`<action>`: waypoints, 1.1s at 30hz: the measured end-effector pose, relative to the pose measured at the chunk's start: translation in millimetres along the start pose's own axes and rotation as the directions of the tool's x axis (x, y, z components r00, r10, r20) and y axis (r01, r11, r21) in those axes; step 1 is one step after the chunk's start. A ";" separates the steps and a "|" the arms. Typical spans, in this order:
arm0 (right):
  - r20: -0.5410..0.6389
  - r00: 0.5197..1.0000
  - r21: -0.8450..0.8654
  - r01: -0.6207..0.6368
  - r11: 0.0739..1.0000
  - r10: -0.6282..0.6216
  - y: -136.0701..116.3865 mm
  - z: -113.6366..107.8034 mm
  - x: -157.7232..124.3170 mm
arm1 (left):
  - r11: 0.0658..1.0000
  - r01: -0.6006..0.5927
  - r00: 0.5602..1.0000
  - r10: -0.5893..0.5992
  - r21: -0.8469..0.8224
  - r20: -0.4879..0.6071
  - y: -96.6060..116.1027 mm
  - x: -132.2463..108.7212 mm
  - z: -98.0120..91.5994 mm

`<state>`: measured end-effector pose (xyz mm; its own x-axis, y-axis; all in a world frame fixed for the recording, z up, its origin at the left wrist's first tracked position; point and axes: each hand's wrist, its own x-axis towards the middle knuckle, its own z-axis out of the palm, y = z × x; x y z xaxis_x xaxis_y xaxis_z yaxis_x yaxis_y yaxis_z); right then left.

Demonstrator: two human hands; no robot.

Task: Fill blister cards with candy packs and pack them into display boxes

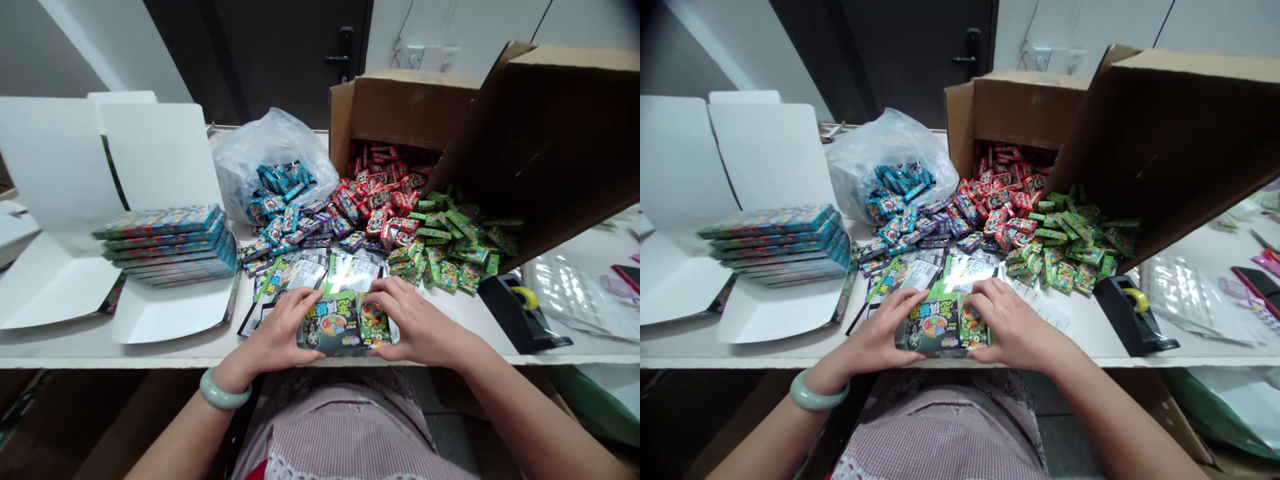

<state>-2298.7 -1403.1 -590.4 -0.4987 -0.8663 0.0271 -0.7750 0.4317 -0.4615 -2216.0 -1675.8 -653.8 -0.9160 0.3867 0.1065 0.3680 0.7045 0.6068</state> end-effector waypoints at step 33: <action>0.088 0.987 0.114 -0.143 0.983 0.133 8.3 10.7 0.8 | 0.999 0.008 0.999 -0.007 0.040 -0.033 2.3 -2.8 2.4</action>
<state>-2301.4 -1402.9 -603.8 -0.5618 -0.8196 -0.1125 -0.6462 0.5197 -0.5588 -2212.2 -1673.9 -654.6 -0.9233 0.3620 0.1285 0.3667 0.7308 0.5757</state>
